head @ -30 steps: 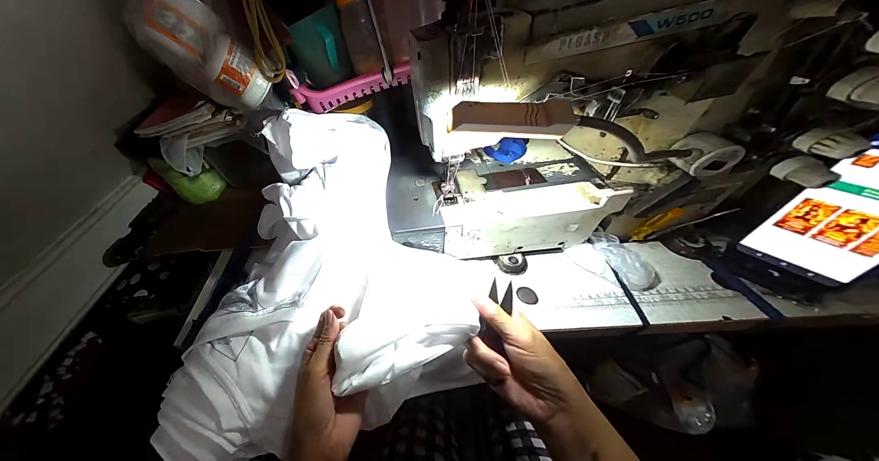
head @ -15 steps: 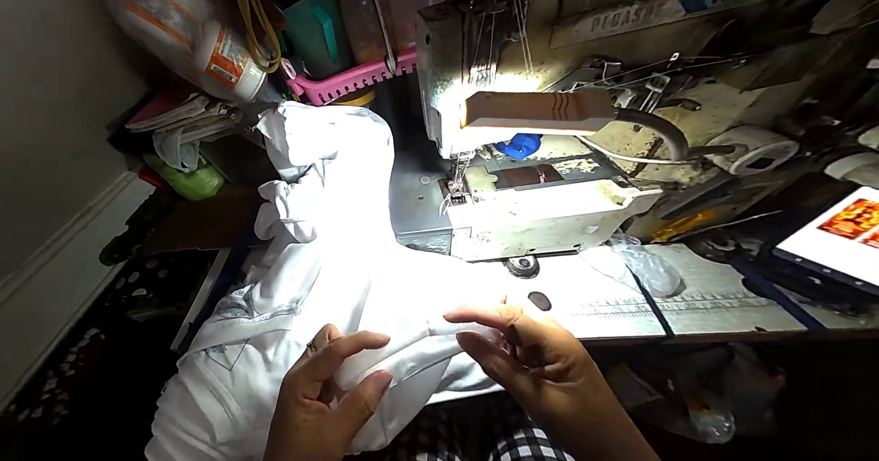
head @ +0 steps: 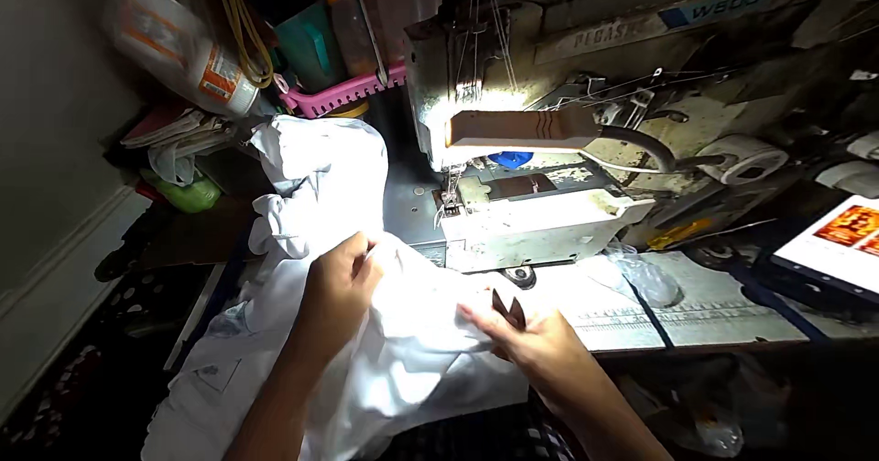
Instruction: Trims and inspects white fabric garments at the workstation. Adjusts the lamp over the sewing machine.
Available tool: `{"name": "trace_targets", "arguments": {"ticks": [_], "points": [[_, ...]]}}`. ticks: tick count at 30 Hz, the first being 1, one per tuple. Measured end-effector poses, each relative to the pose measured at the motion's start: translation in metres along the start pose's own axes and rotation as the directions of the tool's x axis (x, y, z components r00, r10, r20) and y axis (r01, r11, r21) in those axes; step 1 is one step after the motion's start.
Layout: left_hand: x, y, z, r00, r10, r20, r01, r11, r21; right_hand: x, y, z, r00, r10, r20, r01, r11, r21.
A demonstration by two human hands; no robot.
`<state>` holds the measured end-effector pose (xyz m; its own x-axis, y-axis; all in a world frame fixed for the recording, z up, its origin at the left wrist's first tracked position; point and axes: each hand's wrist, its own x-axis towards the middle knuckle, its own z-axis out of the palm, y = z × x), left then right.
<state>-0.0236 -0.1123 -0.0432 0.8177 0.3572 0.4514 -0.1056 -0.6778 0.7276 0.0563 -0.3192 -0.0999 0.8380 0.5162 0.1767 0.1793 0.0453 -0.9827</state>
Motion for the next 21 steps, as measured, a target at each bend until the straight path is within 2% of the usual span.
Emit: {"name": "trace_targets", "arguments": {"ticks": [1,2,4,5,7,9,13,16,18,19,20,21], "points": [[0.018,-0.003,0.009,0.999,0.033,-0.004,-0.033,0.997,0.074,0.007,0.0,-0.001,0.98,0.197,0.025,-0.199,0.972,0.122],[0.036,-0.008,0.018,0.997,0.071,0.002,-0.07,0.978,0.199,0.016,0.005,-0.002,0.945,0.324,0.049,-0.326,0.916,0.233],[0.066,-0.008,0.036,0.995,-0.011,0.095,-0.032,0.898,0.439,0.03,0.016,-0.003,0.902,0.425,0.082,-0.42,0.814,0.402],[0.079,-0.011,0.045,0.985,-0.066,0.158,-0.025,0.855,0.517,0.034,0.019,-0.003,0.893,0.442,0.083,-0.425,0.77,0.476],[0.103,-0.016,0.064,0.957,-0.15,0.247,-0.015,0.828,0.56,0.041,0.017,-0.002,0.885,0.461,0.061,-0.4,0.689,0.604],[0.13,-0.043,0.093,0.958,-0.144,0.248,-0.036,0.797,0.603,0.046,0.01,0.0,0.871,0.491,0.026,-0.371,0.62,0.692],[0.167,-0.062,0.121,0.935,-0.262,0.238,0.1,0.841,0.532,0.055,0.007,0.005,0.857,0.514,0.042,-0.368,0.551,0.749],[0.163,-0.057,0.119,0.952,-0.225,0.208,0.07,0.821,0.567,0.055,0.016,0.009,0.878,0.478,0.024,-0.371,0.649,0.664],[0.141,-0.037,0.103,0.984,-0.05,0.169,-0.058,0.813,0.579,0.051,0.02,0.007,0.917,0.394,-0.066,-0.314,0.813,0.491],[0.125,-0.018,0.088,0.989,0.017,0.145,-0.093,0.837,0.539,0.047,0.021,0.004,0.943,0.304,-0.139,-0.235,0.899,0.371],[0.106,-0.005,0.073,0.989,0.11,0.095,-0.143,0.854,0.5,0.044,0.025,0.001,0.964,0.151,-0.22,-0.105,0.972,0.209],[0.084,0.004,0.059,0.987,0.152,0.052,-0.158,0.855,0.494,0.041,0.03,-0.003,0.957,-0.043,-0.286,0.052,0.998,0.024]]}}
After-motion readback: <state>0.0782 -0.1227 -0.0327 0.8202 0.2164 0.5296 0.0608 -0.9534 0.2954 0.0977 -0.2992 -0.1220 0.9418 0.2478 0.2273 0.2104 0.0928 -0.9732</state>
